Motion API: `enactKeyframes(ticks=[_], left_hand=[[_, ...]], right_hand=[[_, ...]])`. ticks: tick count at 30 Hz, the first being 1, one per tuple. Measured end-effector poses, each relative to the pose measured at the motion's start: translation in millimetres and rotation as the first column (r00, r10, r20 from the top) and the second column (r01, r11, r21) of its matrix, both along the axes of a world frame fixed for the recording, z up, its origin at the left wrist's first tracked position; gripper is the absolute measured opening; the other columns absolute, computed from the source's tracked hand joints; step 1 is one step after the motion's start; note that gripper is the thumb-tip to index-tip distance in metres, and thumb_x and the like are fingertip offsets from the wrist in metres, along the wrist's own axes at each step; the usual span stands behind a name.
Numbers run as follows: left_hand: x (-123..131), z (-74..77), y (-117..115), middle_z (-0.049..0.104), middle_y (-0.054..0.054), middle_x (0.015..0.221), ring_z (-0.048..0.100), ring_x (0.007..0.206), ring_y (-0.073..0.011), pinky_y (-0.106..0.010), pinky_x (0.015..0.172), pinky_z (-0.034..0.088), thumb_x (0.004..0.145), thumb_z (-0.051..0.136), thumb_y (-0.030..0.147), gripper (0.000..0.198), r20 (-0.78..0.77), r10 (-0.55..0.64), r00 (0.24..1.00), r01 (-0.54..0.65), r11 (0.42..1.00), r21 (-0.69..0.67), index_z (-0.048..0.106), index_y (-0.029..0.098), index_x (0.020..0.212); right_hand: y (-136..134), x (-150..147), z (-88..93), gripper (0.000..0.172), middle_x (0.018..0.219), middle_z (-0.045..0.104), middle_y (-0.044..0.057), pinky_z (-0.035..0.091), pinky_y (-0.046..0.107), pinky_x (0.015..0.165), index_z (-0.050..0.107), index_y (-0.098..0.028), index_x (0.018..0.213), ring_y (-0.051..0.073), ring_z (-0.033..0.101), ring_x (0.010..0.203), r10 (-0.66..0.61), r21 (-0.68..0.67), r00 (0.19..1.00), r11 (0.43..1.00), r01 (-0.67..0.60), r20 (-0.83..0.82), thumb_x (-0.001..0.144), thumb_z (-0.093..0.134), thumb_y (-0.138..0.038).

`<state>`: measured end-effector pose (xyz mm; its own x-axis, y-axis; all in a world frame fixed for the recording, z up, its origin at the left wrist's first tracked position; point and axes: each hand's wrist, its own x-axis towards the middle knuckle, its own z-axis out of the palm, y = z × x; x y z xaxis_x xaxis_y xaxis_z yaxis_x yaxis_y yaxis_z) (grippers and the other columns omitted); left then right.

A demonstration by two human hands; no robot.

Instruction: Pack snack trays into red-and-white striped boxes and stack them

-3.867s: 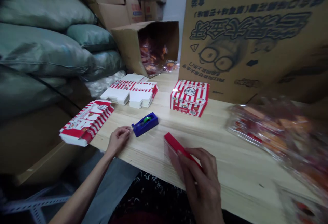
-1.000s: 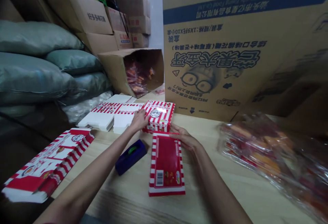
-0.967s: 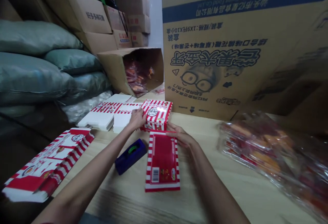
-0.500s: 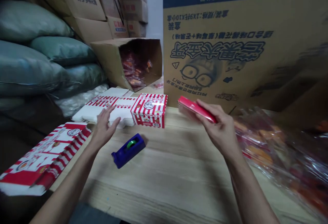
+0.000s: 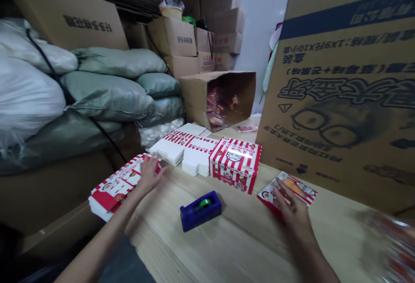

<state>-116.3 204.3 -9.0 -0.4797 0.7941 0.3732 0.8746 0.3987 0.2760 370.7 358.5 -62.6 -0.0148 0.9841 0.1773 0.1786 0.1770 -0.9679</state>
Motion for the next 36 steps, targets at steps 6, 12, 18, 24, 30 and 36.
enactKeyframes(ticks=[6,12,18,24,30,36], left_hand=[[41,-13.6,95,0.030,-0.007,0.171,0.010,0.160,-0.0402,-0.068,0.126,0.011,0.094,0.052,0.067,0.077,0.065,-0.281,0.957,0.288,0.945,-0.155,0.037,0.031,0.161],[17,-33.0,119,0.029,-0.008,0.171,0.014,0.159,-0.0430,-0.069,0.125,0.009,0.096,0.044,0.068,0.077,0.121,-0.270,0.955,0.291,0.930,-0.226,0.036,0.029,0.161],[-21,-33.4,125,0.026,-0.006,0.172,0.013,0.160,-0.0411,-0.068,0.125,0.008,0.097,0.043,0.066,0.074,0.106,-0.260,0.960,0.279,0.924,-0.260,0.034,0.031,0.162],[-47,-33.2,142,0.026,-0.007,0.172,0.013,0.159,-0.0419,-0.070,0.124,0.013,0.097,0.042,0.065,0.074,0.087,-0.210,0.974,0.226,0.937,-0.268,0.034,0.030,0.162],[-46,-26.2,150,0.032,-0.009,0.170,0.016,0.158,-0.0435,-0.072,0.122,0.016,0.096,0.043,0.061,0.072,0.064,-0.198,0.978,0.208,0.943,-0.261,0.040,0.027,0.159],[-18,-13.2,115,0.020,-0.014,0.173,0.005,0.159,-0.0452,-0.073,0.123,0.014,0.097,0.040,0.061,0.079,0.000,-0.171,0.985,0.170,0.985,0.040,0.029,0.020,0.163]], right_hand=[[52,-72,34.7,0.045,0.125,0.078,0.011,0.060,0.049,0.099,0.076,-0.025,0.113,0.033,0.072,0.121,0.138,-0.289,0.937,0.928,-0.235,-0.320,0.084,0.070,-0.059],[61,-89,26.9,0.039,0.116,0.081,0.009,0.064,0.043,0.093,0.076,-0.023,0.108,0.030,0.078,0.105,0.133,-0.300,0.914,0.918,-0.260,-0.384,0.083,0.076,-0.052],[69,-123,21.5,0.047,0.115,0.081,0.010,0.066,0.041,0.087,0.074,-0.022,0.116,0.029,0.078,0.105,0.154,-0.284,0.903,0.916,-0.282,-0.401,0.082,0.077,-0.054],[97,-168,21.2,0.058,0.115,0.080,0.011,0.064,0.045,0.092,0.068,-0.022,0.127,0.030,0.076,0.109,0.208,-0.221,0.902,0.926,-0.306,-0.378,0.086,0.066,-0.064],[90,-161,26.6,0.074,0.145,0.066,0.011,0.045,0.054,0.117,0.060,-0.021,0.141,0.032,0.056,0.141,0.195,-0.105,0.962,0.971,-0.217,-0.189,0.090,0.051,-0.075],[-20,-33,-8.1,0.068,0.169,0.036,0.009,-0.008,0.064,0.127,0.063,-0.026,0.141,0.039,0.001,0.162,-0.028,0.032,0.981,0.999,0.023,0.194,0.082,0.076,-0.056]])
